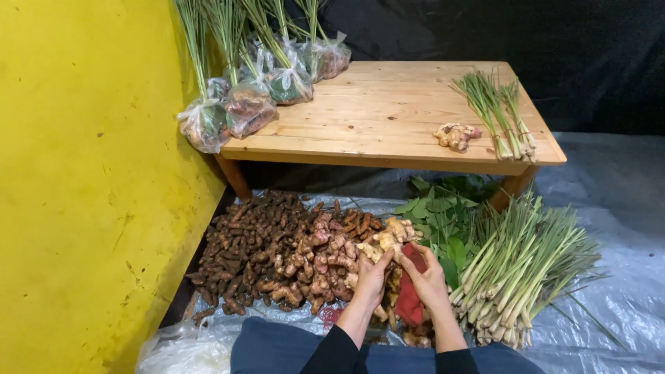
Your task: The person is cleaning and sorting ginger roots by hand, using a small knife to trim them before placing them on a wooden table.
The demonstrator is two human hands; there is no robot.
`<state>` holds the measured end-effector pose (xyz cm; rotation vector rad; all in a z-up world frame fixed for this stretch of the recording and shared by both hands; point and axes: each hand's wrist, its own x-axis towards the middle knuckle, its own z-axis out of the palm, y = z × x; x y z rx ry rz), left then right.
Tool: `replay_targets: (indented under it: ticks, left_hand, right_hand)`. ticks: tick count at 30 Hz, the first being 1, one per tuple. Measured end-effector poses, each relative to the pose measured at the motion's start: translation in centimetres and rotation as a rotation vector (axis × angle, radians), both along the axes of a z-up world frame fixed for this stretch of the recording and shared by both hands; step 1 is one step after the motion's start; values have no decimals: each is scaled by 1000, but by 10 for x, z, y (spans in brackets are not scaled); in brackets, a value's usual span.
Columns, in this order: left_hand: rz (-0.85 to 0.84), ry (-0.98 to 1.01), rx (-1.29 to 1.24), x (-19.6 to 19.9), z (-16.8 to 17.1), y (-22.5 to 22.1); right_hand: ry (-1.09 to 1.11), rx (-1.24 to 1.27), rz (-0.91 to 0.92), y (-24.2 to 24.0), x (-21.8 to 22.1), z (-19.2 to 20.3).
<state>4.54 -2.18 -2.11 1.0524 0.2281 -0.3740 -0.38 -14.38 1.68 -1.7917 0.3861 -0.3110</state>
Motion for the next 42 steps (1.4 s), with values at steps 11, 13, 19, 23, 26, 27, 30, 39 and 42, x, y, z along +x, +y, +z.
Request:
replay_targets:
  ticks: [11,13,19,23,26,27,30,39,42]
  left_hand:
    - [-261,-193,223,112,-33,-71]
    - [-188,-186,161,156,-53,-92]
    - [-187,-350,627,257,-35,-123]
    - [-168,-406,649,277,7,-126]
    - [-116,-472,656,279,44,-131]
    - [-71,-489,675,281,50,-135]
    - [-54,-578,758,302,49,-153]
    - [49,-602,772,317,55,-187]
    - [80,-681,857,302,66,-184]
  right_hand:
    - [-191,461,-250,-67,64,-14]
    - [-233,447,-317,-87,80,-13]
    - [-292,280,-350,-162,137,7]
    - [-332,215,-360,-198,177,35]
    - [-343,192,-371,-219,210,42]
    - [-336,163,-367,-226,220,43]
    - [-279,64,-390,-254,257,12]
    - [155,-673,-377,-253,249,40]
    - [70,-673,-373,-243,249,37]
